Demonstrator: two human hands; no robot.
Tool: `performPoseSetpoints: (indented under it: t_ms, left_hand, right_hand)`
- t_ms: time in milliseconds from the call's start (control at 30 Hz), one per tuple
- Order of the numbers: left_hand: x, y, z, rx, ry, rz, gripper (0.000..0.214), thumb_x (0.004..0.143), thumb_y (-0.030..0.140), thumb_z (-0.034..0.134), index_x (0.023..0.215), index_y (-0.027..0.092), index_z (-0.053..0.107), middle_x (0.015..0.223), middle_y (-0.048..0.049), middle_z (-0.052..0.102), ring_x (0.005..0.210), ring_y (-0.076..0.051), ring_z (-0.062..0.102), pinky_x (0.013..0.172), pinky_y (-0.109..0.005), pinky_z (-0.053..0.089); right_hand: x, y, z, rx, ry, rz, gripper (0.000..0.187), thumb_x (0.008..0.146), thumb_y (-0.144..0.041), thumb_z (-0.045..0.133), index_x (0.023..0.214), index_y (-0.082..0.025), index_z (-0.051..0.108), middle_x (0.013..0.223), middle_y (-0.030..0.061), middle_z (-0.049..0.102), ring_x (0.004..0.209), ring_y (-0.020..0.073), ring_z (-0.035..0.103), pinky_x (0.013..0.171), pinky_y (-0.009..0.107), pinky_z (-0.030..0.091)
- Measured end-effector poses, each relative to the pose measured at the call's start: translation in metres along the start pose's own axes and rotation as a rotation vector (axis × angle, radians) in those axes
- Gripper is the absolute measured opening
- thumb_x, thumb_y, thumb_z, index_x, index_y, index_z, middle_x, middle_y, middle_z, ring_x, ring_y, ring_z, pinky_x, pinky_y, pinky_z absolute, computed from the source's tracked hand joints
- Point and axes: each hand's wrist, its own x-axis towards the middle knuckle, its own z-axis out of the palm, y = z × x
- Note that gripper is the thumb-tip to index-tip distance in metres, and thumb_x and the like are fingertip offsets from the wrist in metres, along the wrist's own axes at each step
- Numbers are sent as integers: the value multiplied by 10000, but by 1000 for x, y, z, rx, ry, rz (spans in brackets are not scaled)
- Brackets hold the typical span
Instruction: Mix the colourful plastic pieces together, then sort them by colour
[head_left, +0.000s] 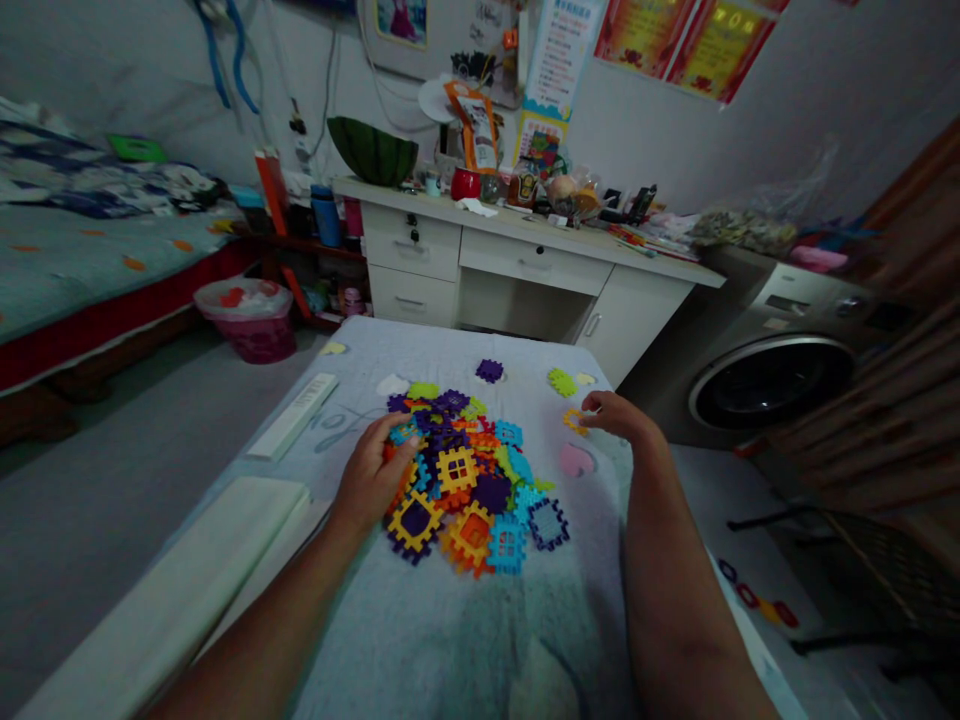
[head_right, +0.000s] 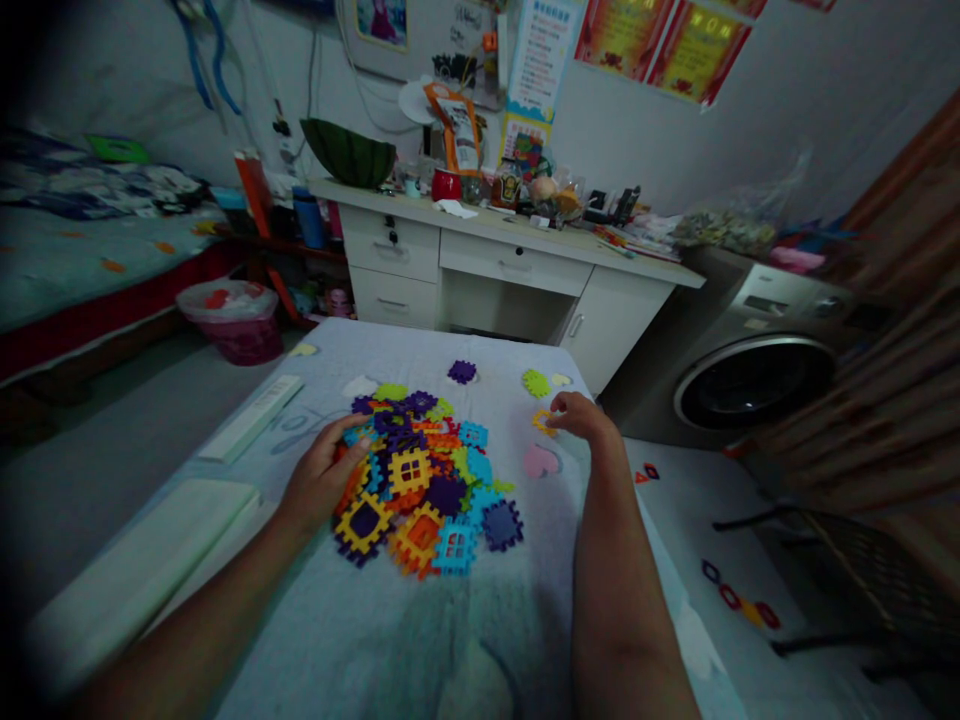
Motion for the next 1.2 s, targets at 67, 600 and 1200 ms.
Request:
performPoseSetpoints:
  t_ms: [67, 600, 1200]
  left_hand:
    - [0, 1, 0, -3, 2, -2, 440, 853, 507, 536, 1176, 217, 613, 1231, -80, 631, 1163, -261, 578, 1077, -415, 417]
    - [1, -5, 1, 9, 50, 44, 428, 864, 491, 541, 1176, 202, 588, 1292, -98, 571, 1242, -261, 521, 1126, -424, 364]
    - [-1, 0, -2, -10, -28, -78, 495, 847, 544, 551, 1224, 224, 585, 1156, -67, 668, 1034, -245, 636, 966, -395, 486]
  right_hand:
    - [3, -1, 6, 9, 31, 6, 442, 728, -342, 777, 1116, -160, 667, 1149, 113, 668, 955, 198, 627, 786, 270, 478]
    - [3, -21, 8, -67, 11, -3, 502, 694, -285, 808, 1159, -163, 666, 1152, 144, 648, 995, 246, 631, 863, 342, 489]
    - [-2, -100, 32, 154, -209, -512, 265, 655, -152, 753, 915, -204, 739, 899, 13, 709, 809, 168, 626, 716, 247, 475]
